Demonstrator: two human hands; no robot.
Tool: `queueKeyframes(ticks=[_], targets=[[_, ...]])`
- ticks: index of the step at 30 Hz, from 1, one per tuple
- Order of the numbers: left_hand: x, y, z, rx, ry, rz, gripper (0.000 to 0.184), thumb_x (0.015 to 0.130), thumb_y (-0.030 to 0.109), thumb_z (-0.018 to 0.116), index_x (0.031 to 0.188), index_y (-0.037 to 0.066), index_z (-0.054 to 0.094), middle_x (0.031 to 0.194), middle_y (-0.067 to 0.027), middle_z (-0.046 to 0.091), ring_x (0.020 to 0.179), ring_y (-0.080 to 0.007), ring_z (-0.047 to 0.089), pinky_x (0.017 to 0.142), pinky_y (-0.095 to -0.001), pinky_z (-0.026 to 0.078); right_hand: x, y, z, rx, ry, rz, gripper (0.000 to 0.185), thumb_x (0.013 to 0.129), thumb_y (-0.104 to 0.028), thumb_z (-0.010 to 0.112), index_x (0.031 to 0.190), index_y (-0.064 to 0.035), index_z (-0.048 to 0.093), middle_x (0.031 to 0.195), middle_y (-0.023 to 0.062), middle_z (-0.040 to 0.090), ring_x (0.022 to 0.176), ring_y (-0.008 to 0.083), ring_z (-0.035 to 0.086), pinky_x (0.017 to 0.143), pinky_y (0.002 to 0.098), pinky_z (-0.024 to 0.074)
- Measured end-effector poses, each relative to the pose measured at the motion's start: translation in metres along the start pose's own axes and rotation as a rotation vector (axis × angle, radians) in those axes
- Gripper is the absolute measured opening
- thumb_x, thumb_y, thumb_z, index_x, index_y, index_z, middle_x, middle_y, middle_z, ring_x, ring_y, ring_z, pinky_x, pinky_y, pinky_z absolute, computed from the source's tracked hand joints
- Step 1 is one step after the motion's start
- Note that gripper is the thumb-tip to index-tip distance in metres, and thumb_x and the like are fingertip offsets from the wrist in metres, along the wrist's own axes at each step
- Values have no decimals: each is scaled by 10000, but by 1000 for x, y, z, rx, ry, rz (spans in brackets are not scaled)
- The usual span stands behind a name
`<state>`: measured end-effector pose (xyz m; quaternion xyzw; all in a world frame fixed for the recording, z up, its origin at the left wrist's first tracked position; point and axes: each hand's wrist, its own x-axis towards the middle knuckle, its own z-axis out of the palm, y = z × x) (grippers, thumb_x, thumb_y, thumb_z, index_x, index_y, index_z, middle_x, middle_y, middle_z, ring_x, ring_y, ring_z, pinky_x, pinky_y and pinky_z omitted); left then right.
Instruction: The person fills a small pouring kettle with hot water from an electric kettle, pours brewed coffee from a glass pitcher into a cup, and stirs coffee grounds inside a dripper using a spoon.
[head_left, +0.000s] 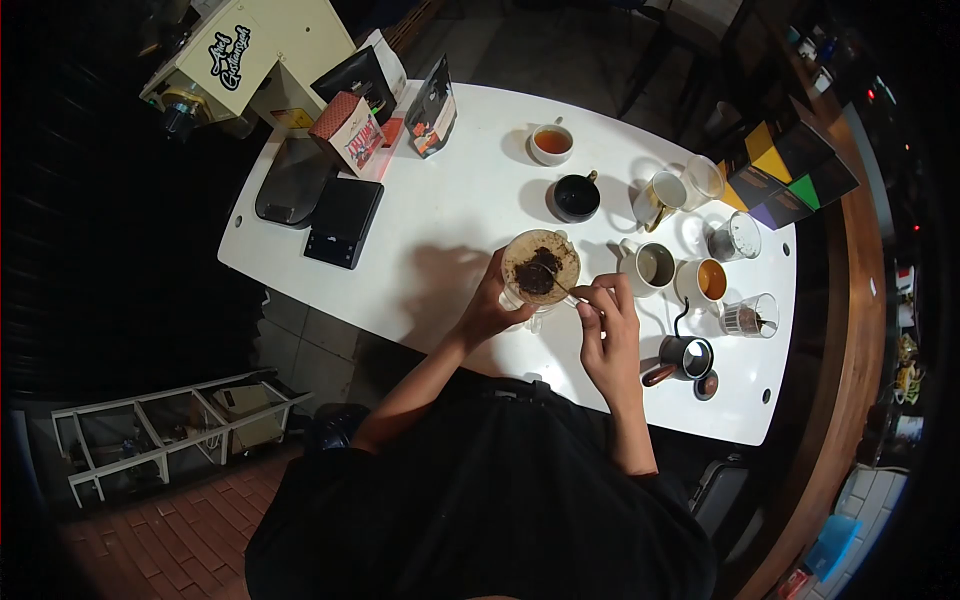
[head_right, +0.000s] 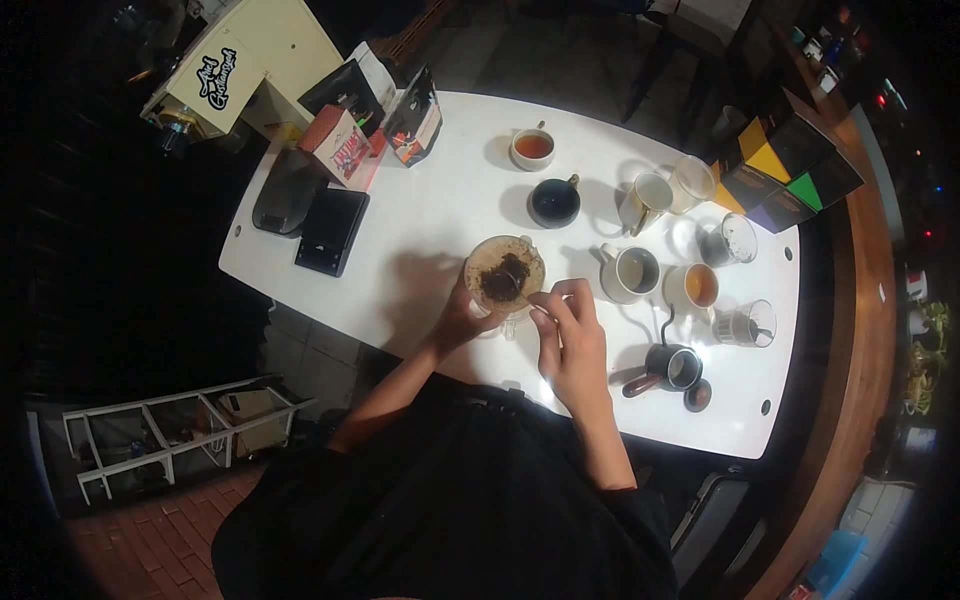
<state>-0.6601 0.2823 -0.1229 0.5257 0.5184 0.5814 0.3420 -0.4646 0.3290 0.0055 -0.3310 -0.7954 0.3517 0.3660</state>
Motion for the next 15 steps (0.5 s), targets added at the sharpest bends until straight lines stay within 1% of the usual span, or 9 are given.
queueKeyframes(ticks=[2,6,8,9,11,13,15], targets=[[1,2,0,30,0,6,821,785,114,809,1486,25,390,1397,-136,557,1311,-246,545,1114,-405,440,1,0,-2,18,15,-48,104,949,-26,634,1043,-28,678,1028,128,536,715,272,591,627,394,478],[0,4,1,-20,3,-16,819,786,116,805,1486,23,390,1406,-139,553,1322,-246,539,1119,-404,436,1,-2,-3,18,-39,-27,102,949,-25,635,1041,-25,678,1030,135,538,709,269,588,619,392,476],[1,3,0,-41,5,-41,820,787,116,803,1487,23,388,1409,-140,552,1324,-247,538,1120,-404,435,0,4,0,-75,-10,1,105,952,-34,640,1049,-30,681,1028,136,538,700,267,585,614,389,475],[1,1,0,-31,4,-23,817,789,115,799,1488,21,387,1412,-141,550,1323,-249,539,1121,-403,435,0,5,0,-75,-11,0,105,952,-34,640,1049,-30,681,1028,136,538,700,267,585,614,389,475],[0,-4,0,-25,-1,-6,814,792,113,796,1488,19,386,1414,-143,548,1322,-251,540,1122,-403,434,0,3,-4,-77,63,-7,103,951,-43,647,1048,-33,679,1034,134,543,694,268,588,614,394,478],[2,-7,0,17,-29,3,882,756,76,779,1499,14,307,1407,-139,525,1334,-237,527,1148,-390,427,1,1,-4,-110,82,2,101,951,-48,648,1047,-35,677,1034,131,544,691,271,591,617,395,480],[2,-8,0,55,-24,27,885,754,75,779,1500,13,308,1403,-137,527,1330,-238,529,1147,-387,426,2,4,-2,-129,54,20,101,951,-46,647,1046,-36,677,1030,131,539,699,269,594,621,394,481]])
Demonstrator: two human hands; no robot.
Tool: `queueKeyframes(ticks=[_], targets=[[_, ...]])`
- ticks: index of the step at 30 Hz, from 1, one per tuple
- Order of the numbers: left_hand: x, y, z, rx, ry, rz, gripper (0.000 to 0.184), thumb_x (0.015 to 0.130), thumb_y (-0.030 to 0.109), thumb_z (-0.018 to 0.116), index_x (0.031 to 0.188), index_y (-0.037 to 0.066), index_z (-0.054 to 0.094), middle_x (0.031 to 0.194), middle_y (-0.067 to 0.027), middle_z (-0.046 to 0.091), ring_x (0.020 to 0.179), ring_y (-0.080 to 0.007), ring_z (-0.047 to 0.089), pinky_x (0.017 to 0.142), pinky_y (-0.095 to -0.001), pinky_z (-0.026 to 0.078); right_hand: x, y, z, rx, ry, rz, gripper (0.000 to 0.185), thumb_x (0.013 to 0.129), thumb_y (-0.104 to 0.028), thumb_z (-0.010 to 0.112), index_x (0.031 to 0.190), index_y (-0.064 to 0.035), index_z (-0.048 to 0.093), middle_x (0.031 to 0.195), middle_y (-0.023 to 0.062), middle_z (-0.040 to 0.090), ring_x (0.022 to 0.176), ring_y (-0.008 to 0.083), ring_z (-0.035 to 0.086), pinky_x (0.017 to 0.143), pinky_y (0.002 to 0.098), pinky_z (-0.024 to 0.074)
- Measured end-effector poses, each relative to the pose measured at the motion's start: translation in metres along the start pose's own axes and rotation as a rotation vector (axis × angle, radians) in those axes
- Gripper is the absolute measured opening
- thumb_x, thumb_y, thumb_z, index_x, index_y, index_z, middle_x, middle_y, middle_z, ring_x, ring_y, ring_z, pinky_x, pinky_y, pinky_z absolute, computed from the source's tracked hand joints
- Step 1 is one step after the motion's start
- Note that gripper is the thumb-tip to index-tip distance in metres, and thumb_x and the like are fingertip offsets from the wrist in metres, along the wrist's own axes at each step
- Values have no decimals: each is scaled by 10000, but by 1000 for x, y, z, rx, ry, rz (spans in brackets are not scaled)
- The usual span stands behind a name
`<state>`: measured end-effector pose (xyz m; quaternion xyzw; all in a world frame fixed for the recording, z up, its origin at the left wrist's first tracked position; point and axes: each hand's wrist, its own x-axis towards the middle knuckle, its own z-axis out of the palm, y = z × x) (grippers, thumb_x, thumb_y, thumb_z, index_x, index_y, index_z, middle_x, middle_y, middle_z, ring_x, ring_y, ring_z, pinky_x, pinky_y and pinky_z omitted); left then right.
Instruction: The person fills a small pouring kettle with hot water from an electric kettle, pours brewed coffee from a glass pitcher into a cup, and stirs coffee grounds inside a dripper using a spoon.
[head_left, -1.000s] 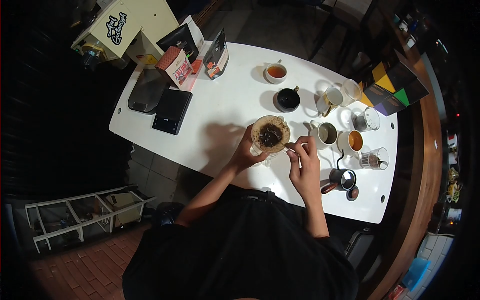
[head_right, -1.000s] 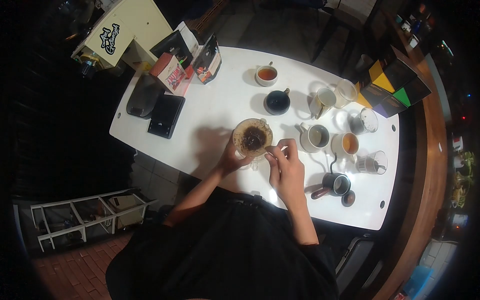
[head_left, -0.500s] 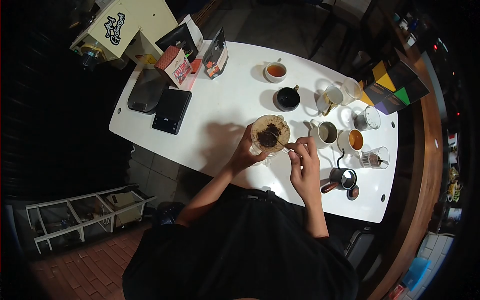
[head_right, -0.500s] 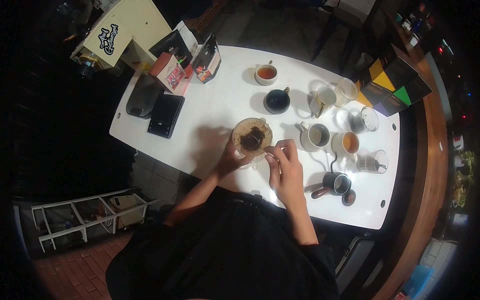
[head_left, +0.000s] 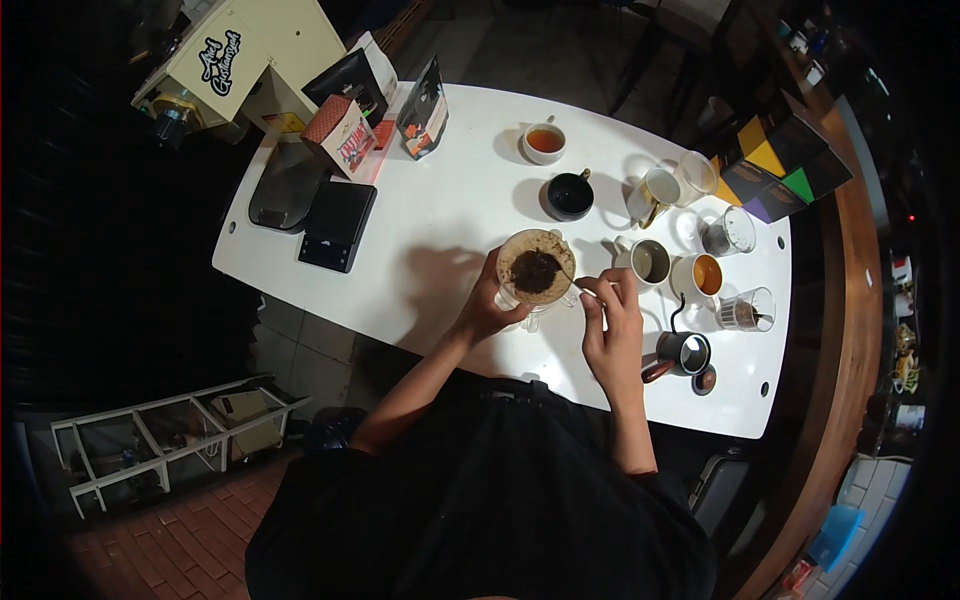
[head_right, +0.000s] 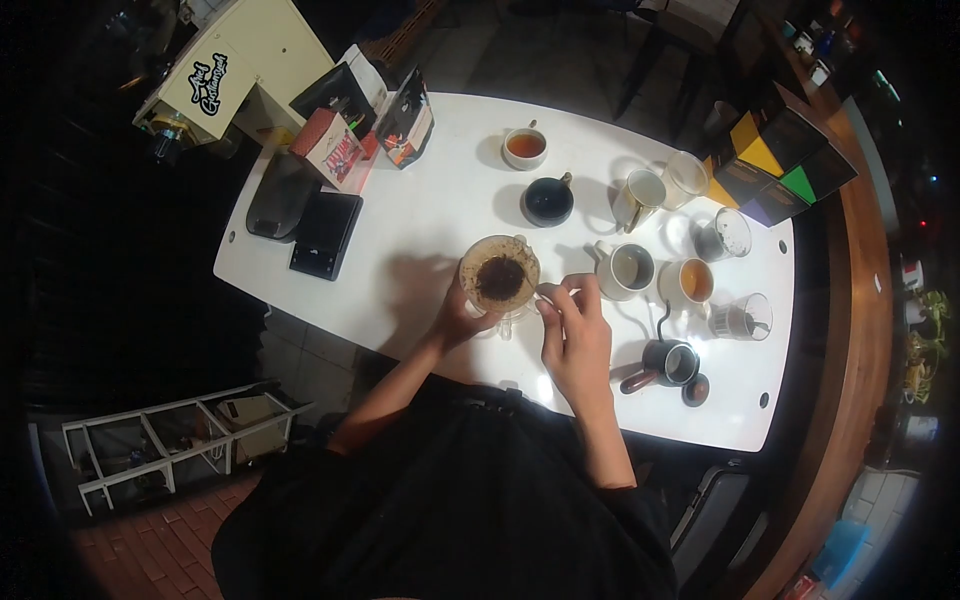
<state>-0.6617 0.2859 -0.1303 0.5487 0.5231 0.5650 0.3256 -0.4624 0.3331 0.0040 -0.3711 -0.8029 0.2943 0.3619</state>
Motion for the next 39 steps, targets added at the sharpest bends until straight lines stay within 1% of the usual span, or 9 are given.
queueKeyframes(ticks=[4,6,11,16,22,26,32,34,39], targets=[[1,0,-2,90,-7,60,887,754,72,781,1503,9,309,1402,-137,518,1324,-239,531,1144,-384,427,-3,-1,5,41,-74,-1,99,952,-44,642,1043,-35,679,1024,129,534,705,269,594,630,392,482],[-1,5,-1,39,-4,12,885,754,68,779,1504,9,312,1405,-135,512,1324,-240,529,1142,-386,428,-5,-3,4,99,-103,22,100,956,-45,638,1043,-33,685,1024,123,529,706,269,587,633,389,479],[-1,1,-2,-10,-10,4,868,750,73,778,1498,5,340,1422,-137,489,1342,-251,508,1145,-393,420,-3,-10,-2,159,-38,-36,106,952,-48,646,1047,-32,691,1025,112,522,701,260,576,627,382,471],[-2,2,-2,14,8,-5,761,753,109,790,1435,2,470,1440,-145,462,1367,-294,473,1150,-413,404,-3,-3,3,103,-92,-62,120,936,-39,663,1050,-38,697,1026,118,524,690,245,574,610,369,468],[-3,0,-1,56,28,5,710,751,127,795,1393,-5,523,1443,-155,462,1366,-333,470,1147,-428,403,-3,-3,4,7,46,-53,112,921,-47,679,1033,-45,691,1028,112,537,674,257,582,586,384,471],[-3,-5,-1,91,25,24,732,753,110,791,1415,-1,499,1441,-152,466,1361,-315,483,1139,-421,415,-4,2,9,-30,-14,-33,118,924,-42,677,1041,-40,690,1021,116,537,679,251,583,595,386,473],[-2,5,1,-103,25,-35,807,754,93,780,1470,8,417,1417,-145,473,1337,-278,510,1128,-405,431,-5,-6,2,98,-38,-28,110,938,-27,651,1043,-20,684,1022,127,526,686,242,569,608,370,465],[-1,1,0,37,24,36,814,757,78,774,1476,8,399,1412,-146,471,1337,-275,508,1127,-403,430,-3,-8,-2,119,-10,-43,102,943,-24,643,1038,-14,680,1024,128,523,693,241,567,610,368,461],[-3,1,0,69,28,29,801,755,85,772,1466,9,413,1412,-146,470,1333,-284,509,1122,-403,433,-2,-8,-3,179,-58,-64,86,948,-23,638,1021,-15,682,1020,129,518,713,239,571,627,371,460]])
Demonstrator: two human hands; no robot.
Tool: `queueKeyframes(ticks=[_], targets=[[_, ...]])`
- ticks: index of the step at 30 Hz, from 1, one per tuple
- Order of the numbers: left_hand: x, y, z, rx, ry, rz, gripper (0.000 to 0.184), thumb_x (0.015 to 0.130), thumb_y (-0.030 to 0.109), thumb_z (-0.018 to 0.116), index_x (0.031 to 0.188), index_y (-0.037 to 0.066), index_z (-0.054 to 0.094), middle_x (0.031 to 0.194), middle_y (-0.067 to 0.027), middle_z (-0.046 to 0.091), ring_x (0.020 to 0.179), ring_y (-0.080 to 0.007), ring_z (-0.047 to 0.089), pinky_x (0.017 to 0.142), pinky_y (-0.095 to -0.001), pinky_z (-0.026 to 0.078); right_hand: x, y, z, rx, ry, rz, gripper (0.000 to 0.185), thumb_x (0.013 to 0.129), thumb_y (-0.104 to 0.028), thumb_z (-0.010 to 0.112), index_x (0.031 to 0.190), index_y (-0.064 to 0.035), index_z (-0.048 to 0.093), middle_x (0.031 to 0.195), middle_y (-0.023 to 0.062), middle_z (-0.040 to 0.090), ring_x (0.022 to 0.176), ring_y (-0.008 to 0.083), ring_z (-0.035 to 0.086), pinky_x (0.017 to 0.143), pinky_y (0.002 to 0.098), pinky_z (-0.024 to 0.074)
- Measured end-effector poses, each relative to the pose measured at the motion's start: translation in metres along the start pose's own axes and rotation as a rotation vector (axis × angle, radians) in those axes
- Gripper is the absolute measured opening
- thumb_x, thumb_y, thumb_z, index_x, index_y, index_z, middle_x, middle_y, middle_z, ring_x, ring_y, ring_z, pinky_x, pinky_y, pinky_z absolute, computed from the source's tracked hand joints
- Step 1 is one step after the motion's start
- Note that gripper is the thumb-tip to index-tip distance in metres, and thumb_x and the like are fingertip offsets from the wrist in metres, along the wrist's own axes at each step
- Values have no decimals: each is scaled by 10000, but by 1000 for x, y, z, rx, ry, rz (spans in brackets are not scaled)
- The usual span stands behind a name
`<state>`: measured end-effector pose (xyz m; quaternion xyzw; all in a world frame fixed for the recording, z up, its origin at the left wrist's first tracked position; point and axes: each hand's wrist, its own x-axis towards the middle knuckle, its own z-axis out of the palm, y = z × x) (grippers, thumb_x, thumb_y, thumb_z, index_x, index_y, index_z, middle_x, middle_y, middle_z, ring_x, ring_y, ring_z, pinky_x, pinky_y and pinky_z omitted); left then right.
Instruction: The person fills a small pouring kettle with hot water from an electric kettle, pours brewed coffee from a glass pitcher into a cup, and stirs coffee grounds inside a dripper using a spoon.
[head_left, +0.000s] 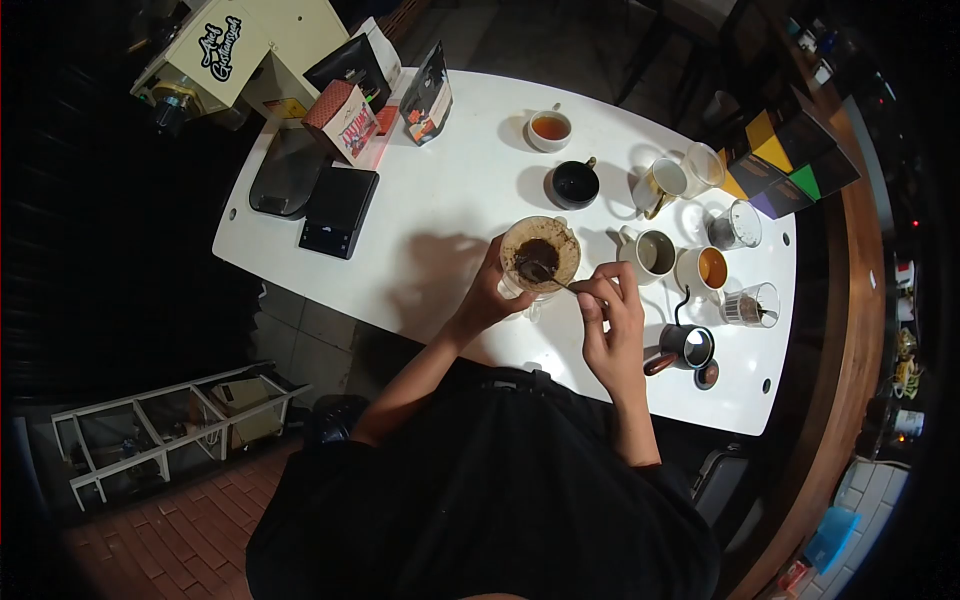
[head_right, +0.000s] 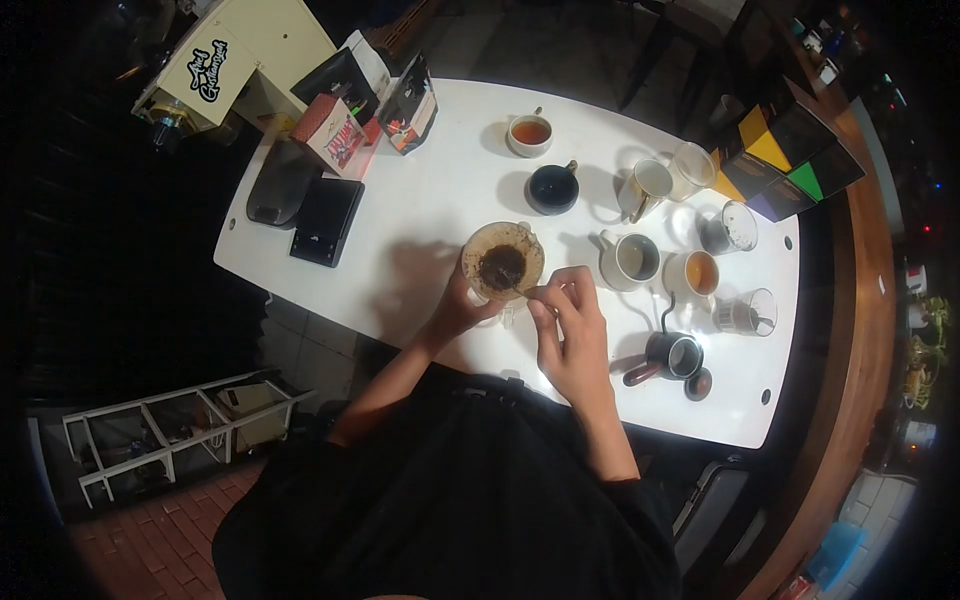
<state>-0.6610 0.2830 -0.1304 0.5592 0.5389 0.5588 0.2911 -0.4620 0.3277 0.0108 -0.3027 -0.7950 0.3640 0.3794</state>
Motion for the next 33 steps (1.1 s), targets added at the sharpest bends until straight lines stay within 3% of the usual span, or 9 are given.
queueKeyframes(ticks=[5,7,13,19,22,29,33], targets=[[1,1,-1,-11,2,-24,798,747,97,777,1459,9,428,1407,-151,474,1332,-292,510,1120,-405,434,3,5,2,-90,-23,56,73,947,-22,645,1011,-21,679,1023,134,516,728,250,586,641,376,470],[2,0,-2,106,6,48,820,784,104,830,1472,10,396,1388,-134,553,1313,-250,539,1114,-408,437,5,5,1,-99,-2,62,68,945,-19,648,1006,-23,678,1025,135,517,735,253,593,646,377,474],[1,2,0,-29,23,-7,820,776,97,836,1467,5,405,1384,-140,558,1289,-253,561,1087,-401,466,6,-1,-5,-7,39,-41,40,936,-4,646,974,4,655,1018,137,519,758,271,602,674,371,483],[2,9,1,-38,-2,-41,840,748,66,776,1483,10,372,1396,-128,494,1318,-252,523,1125,-386,434,8,4,1,-127,-23,17,41,937,-8,641,977,-3,647,1021,145,528,721,277,603,648,377,484],[1,3,-1,27,21,13,833,780,95,829,1479,2,385,1381,-147,556,1287,-253,565,1081,-397,475,9,1,2,-132,48,-28,34,940,-14,642,970,3,642,1022,145,536,705,268,604,625,374,482],[0,2,1,-12,13,11,833,785,103,826,1483,6,380,1383,-146,552,1292,-254,560,1084,-397,476,9,-3,9,-101,94,-69,62,955,-43,649,954,16,630,1030,144,541,717,268,620,612,373,489],[2,11,0,-84,-17,-45,853,770,33,761,1503,7,327,1414,-125,501,1327,-238,528,1133,-381,443,12,3,17,-148,59,-17,72,967,-63,651,962,8,636,1027,151,550,714,275,643,605,397,503]])
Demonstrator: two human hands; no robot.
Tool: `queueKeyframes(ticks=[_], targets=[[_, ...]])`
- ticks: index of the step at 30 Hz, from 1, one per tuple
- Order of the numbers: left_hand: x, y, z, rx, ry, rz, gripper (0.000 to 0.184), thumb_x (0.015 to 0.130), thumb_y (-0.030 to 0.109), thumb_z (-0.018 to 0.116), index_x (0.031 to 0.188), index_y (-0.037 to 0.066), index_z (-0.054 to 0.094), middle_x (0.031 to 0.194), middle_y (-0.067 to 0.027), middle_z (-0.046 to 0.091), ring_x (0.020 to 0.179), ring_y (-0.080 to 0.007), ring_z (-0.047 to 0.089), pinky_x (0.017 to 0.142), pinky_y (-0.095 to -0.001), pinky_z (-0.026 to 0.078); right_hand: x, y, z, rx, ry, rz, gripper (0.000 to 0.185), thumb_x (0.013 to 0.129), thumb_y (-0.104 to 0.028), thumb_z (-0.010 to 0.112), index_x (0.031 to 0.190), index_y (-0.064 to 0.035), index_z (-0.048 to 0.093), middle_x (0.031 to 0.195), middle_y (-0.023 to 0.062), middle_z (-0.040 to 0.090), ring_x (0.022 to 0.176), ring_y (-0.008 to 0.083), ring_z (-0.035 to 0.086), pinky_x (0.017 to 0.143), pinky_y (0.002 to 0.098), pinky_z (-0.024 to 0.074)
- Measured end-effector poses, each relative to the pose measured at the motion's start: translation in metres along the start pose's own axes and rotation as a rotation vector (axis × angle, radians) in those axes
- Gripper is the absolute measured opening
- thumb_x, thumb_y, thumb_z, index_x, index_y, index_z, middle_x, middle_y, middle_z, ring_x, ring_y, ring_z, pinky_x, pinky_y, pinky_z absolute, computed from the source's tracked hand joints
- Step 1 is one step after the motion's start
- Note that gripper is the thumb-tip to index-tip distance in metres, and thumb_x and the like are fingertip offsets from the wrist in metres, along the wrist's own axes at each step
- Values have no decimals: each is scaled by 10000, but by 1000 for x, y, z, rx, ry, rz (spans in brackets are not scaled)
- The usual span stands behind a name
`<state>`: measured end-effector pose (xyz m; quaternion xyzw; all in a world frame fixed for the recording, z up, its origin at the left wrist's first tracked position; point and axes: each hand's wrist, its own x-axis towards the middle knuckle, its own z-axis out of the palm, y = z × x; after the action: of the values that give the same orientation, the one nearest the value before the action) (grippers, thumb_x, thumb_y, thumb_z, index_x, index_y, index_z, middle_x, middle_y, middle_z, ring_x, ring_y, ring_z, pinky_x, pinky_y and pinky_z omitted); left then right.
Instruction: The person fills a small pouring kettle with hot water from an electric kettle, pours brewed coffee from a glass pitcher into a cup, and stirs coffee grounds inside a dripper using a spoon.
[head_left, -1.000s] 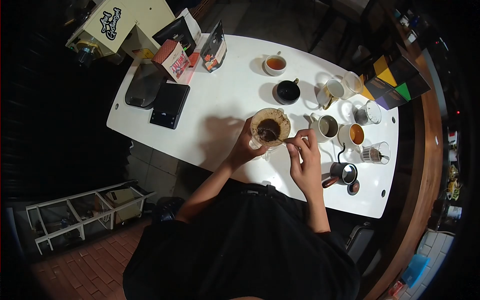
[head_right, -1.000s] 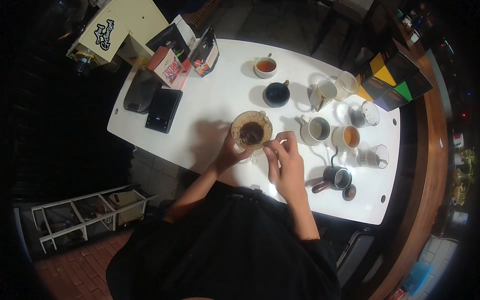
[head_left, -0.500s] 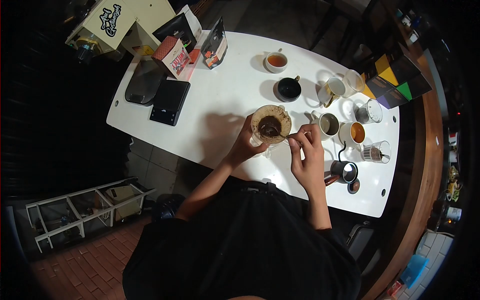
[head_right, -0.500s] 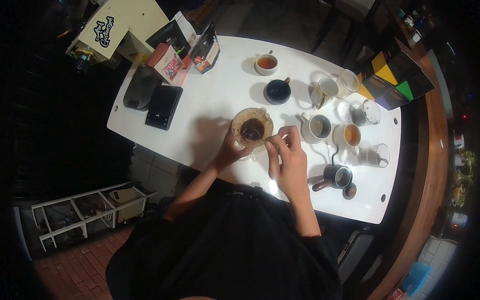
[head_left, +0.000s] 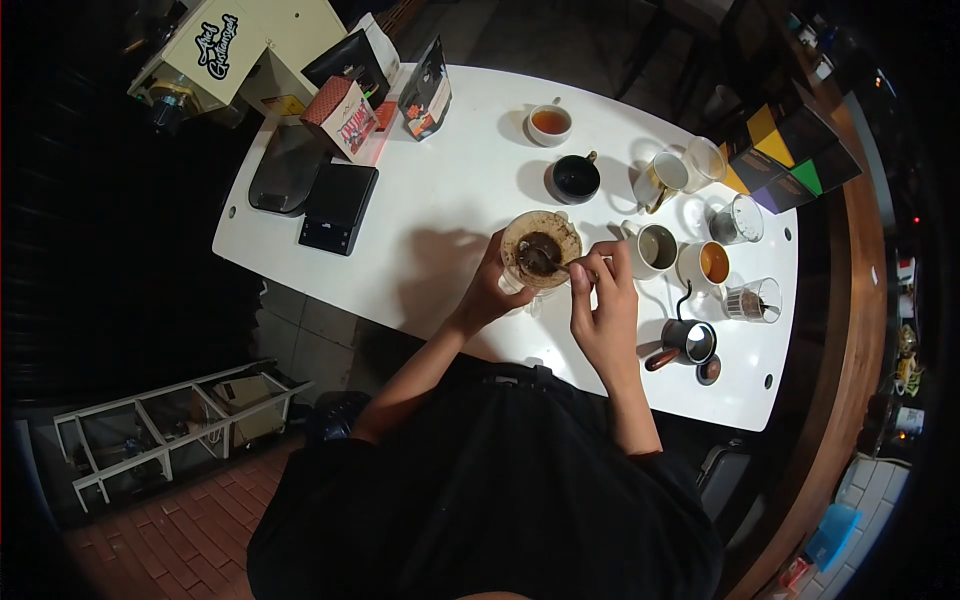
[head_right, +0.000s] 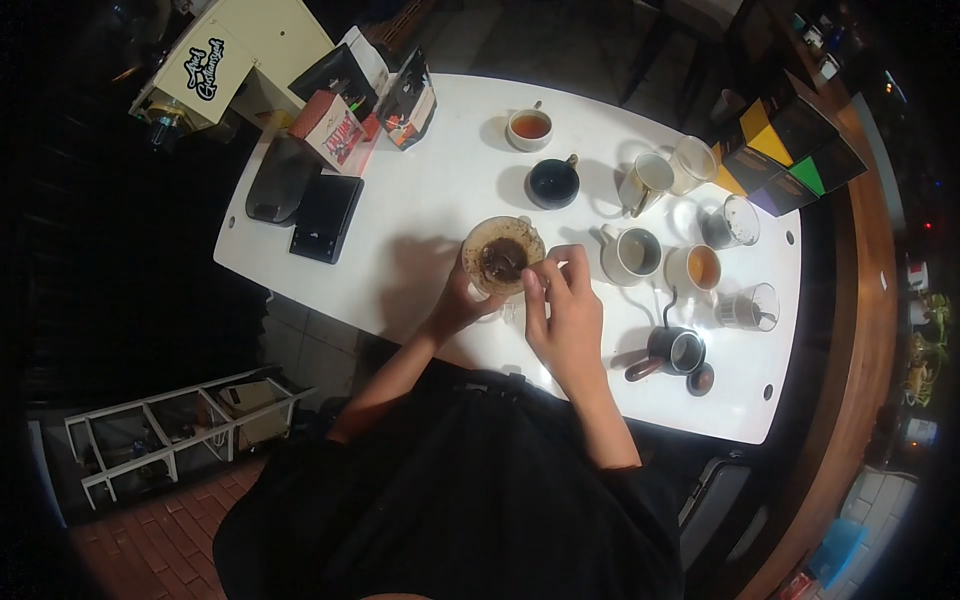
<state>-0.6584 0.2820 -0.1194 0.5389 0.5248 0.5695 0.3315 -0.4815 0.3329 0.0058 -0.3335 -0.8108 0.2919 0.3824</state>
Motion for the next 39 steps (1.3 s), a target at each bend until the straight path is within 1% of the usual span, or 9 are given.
queueKeyframes(ticks=[5,8,10,16,23,29,31,38,39], targets=[[-2,-7,0,-2,-5,4,869,761,32,763,1505,10,315,1416,-124,501,1332,-237,524,1138,-381,438,1,-7,-4,1,78,-30,54,952,-49,661,972,-3,642,1025,150,552,721,271,651,602,375,516],[-2,-15,-1,37,23,56,840,782,103,814,1487,5,369,1387,-147,547,1294,-252,555,1096,-400,463,1,-14,-5,-11,97,-90,52,940,-43,671,966,-8,641,1018,147,556,706,274,638,595,376,506],[-1,-16,0,27,26,33,829,723,77,782,1462,-4,414,1415,-154,493,1338,-283,503,1134,-406,430,2,-12,1,-12,68,-75,55,937,-43,673,964,-9,640,1012,146,556,698,277,630,591,380,499],[0,-13,-3,89,-16,-9,741,723,109,779,1400,-15,506,1424,-168,476,1371,-321,455,1174,-434,374,4,-5,9,-62,84,-21,56,933,-40,677,955,-6,638,998,148,559,679,284,611,581,395,482],[0,-7,-2,84,30,49,741,729,85,782,1407,-16,500,1419,-156,480,1384,-308,445,1176,-426,370,2,-17,0,-37,70,-72,52,922,-20,673,955,-3,636,997,150,558,694,285,625,591,386,486],[0,-7,-2,-50,28,-8,778,722,71,788,1430,-8,473,1422,-143,462,1373,-292,463,1155,-416,399,0,-22,-3,35,43,-90,56,913,-6,671,956,-9,635,988,143,559,731,294,642,617,378,502],[1,-16,-4,181,22,116,862,741,133,823,1475,7,389,1392,-145,524,1304,-265,534,1105,-416,440,0,-22,-4,30,50,-74,61,911,-4,671,960,-10,635,987,141,559,738,296,645,623,378,506],[-1,-11,-2,99,32,82,857,745,132,835,1472,14,397,1380,-140,542,1304,-263,537,1099,-415,446,-1,-20,1,-55,34,-96,69,913,-30,681,968,-23,640,999,130,566,668,279,619,583,383,486],[-1,-10,-1,38,31,37,816,730,104,819,1448,6,442,1412,-143,493,1335,-288,502,1127,-421,423,-2,-20,1,-80,15,-71,69,915,-41,684,966,-25,641,998,127,568,650,276,610,572,386,478]])
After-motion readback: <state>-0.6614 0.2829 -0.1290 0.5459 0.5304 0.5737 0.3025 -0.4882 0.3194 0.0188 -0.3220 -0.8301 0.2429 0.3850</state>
